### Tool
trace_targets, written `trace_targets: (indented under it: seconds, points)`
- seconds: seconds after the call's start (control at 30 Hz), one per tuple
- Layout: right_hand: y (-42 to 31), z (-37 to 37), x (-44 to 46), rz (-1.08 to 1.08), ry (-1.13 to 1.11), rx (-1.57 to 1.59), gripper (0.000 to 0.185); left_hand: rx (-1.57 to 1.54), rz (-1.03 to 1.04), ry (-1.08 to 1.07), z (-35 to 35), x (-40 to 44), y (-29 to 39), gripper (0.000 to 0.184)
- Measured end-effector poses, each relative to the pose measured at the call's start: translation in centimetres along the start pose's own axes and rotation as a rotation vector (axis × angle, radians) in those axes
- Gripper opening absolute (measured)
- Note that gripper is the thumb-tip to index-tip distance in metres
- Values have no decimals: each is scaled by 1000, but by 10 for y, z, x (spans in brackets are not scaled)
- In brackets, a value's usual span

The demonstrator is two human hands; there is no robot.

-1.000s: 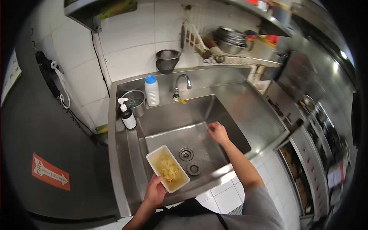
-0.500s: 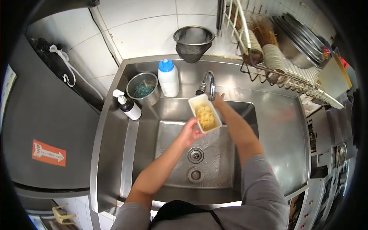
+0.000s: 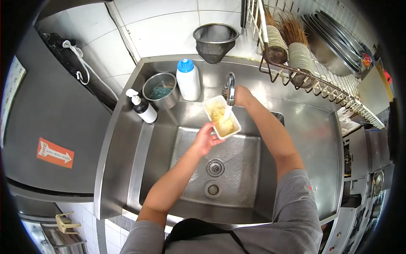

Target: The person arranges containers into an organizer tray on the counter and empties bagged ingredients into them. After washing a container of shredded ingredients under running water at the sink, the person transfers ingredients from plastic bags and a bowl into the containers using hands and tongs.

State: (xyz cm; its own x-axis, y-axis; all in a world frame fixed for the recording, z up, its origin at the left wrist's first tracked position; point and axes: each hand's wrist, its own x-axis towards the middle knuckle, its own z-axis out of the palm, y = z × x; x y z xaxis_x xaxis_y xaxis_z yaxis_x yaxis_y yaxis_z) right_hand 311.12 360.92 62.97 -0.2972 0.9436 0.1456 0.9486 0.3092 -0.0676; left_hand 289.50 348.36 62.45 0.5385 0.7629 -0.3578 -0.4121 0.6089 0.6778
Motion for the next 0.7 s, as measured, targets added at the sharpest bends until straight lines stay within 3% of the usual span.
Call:
trace_targets:
  seconds: [0.17,0.4,0.6,0.7]
  points:
    - [-9,-12,1,12,-138,-22,20,-8,-4,17,14,-3,-3,54]
    - [-1,9,0,-1,-13,-2,15,3,-6,24,16,-9,-1,55]
    - [-12,-7,-2,97,-94,56,22,-3,-14,39,17,-11,0,56]
    - [3,15,2,-2,10,36,20,-6,-7,47,16,-11,1,56]
